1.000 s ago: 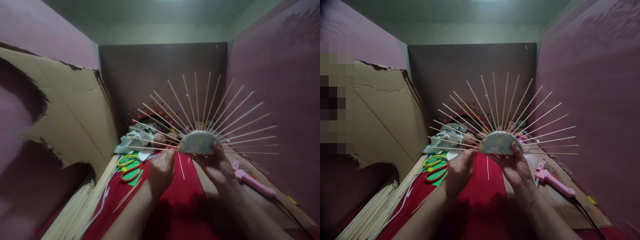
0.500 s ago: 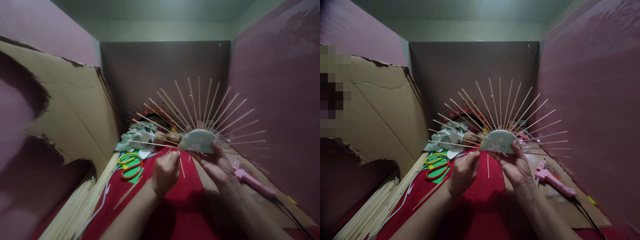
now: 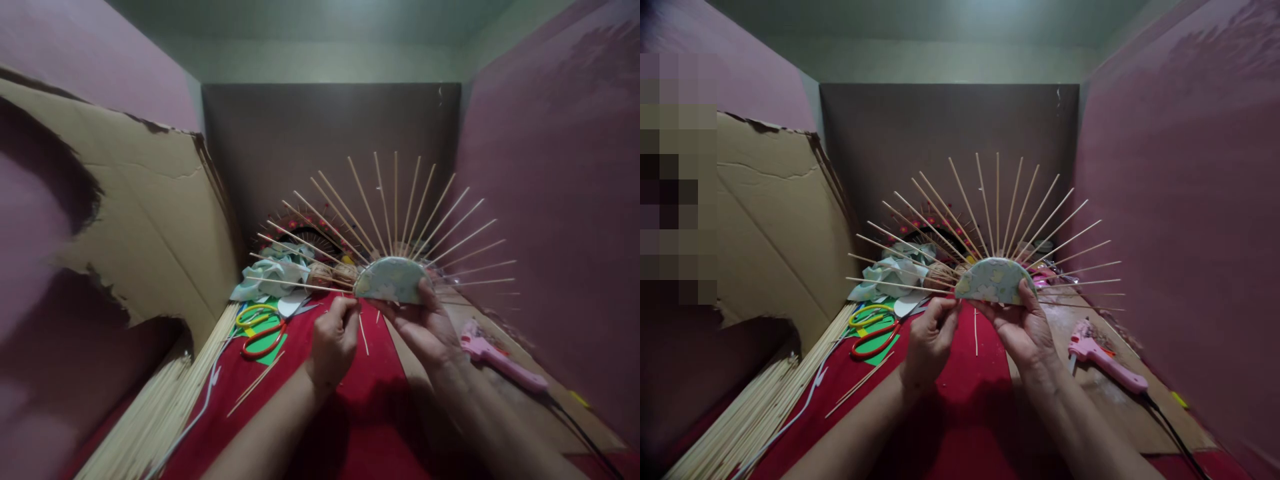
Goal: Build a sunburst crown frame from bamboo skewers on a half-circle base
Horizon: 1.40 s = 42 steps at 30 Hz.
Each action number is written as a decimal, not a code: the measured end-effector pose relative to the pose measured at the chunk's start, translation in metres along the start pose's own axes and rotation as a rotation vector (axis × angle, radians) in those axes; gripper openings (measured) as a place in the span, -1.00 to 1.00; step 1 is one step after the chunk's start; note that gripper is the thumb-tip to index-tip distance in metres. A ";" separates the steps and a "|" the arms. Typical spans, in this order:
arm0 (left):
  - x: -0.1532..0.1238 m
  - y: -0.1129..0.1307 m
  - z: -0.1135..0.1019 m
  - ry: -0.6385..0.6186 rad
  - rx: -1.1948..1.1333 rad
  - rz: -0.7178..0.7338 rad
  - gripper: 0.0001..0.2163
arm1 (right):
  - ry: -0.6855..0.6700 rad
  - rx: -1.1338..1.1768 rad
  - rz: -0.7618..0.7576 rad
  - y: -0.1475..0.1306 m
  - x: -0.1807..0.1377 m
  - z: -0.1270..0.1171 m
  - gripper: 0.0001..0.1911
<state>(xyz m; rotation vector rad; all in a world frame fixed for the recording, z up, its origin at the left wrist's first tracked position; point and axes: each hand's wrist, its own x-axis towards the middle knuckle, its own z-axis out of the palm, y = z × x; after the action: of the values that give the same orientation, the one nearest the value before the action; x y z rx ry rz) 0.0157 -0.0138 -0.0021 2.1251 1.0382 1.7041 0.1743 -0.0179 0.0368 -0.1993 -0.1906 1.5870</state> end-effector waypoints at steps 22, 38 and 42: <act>0.021 0.011 0.004 0.136 -1.003 -0.677 -0.66 | -0.208 -0.034 0.098 0.032 0.016 0.002 -0.71; 0.012 -0.001 0.018 0.004 -0.890 -0.648 -0.86 | -0.284 -0.446 0.010 0.017 0.028 0.007 -0.58; 0.007 -0.002 0.019 -0.068 -0.858 -0.674 -0.83 | -0.352 -0.474 0.020 0.013 0.026 0.010 -0.55</act>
<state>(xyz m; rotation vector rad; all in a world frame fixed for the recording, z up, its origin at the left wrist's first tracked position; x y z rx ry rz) 0.0332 -0.0035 -0.0040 1.1133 0.6837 1.3523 0.1590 0.0074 0.0430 -0.2868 -0.8430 1.5681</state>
